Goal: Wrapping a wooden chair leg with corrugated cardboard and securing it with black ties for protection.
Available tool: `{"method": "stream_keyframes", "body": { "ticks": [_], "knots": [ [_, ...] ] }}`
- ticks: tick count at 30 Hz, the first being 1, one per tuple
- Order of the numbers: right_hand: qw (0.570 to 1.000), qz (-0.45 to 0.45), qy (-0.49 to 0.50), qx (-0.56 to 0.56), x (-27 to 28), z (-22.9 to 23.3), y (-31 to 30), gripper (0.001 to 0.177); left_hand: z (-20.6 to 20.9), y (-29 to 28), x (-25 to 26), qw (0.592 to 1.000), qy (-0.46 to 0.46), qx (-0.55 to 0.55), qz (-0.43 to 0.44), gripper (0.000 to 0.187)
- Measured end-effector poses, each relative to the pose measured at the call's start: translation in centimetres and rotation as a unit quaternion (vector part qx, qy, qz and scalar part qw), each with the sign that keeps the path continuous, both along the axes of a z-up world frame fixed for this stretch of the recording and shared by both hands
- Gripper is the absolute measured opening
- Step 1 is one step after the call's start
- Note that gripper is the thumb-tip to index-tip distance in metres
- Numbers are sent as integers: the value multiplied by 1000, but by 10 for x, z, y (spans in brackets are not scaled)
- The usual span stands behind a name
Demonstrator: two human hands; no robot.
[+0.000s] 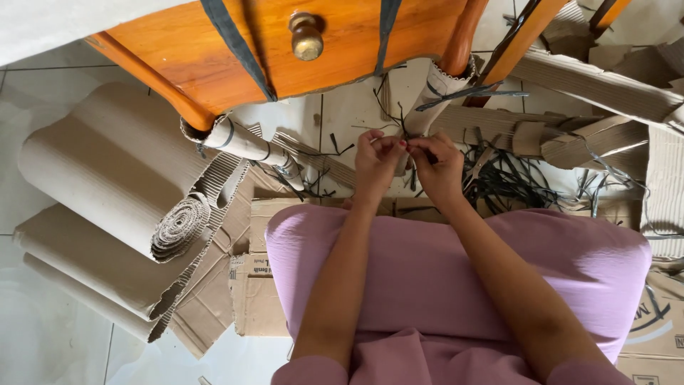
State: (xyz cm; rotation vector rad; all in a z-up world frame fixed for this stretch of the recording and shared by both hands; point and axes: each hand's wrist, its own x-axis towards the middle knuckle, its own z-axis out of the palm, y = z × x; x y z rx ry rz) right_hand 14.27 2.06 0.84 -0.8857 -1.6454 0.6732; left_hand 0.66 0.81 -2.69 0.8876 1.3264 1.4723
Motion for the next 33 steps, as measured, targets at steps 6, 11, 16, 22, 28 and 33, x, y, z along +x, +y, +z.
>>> {"method": "stream_keyframes", "body": {
  "ticks": [6, 11, 16, 22, 28, 33],
  "knots": [
    [1000, -26, -10, 12, 1, 9, 2, 20, -27, 10, 8, 986, -144, 73, 44, 28],
    [997, -40, -54, 31, 38, -12, 25, 21, -43, 25, 4, 974, -207, 67, 72, 29],
    [992, 6, -126, 11, 101, -35, 31, 15, -46, 13, -17, 995, -91, -18, 47, 34],
    [931, -16, -292, -220, 167, -103, 27, 20, -5, -28, 10, 928, 304, -151, -157, 37],
    [945, 30, -291, -144, 115, -138, 39, 13, -17, -30, 32, 798, 465, -200, -327, 37],
    [915, 85, -371, -132, 93, -172, 41, 21, 15, -34, 34, 754, 496, -217, -372, 39]
  ]
}}
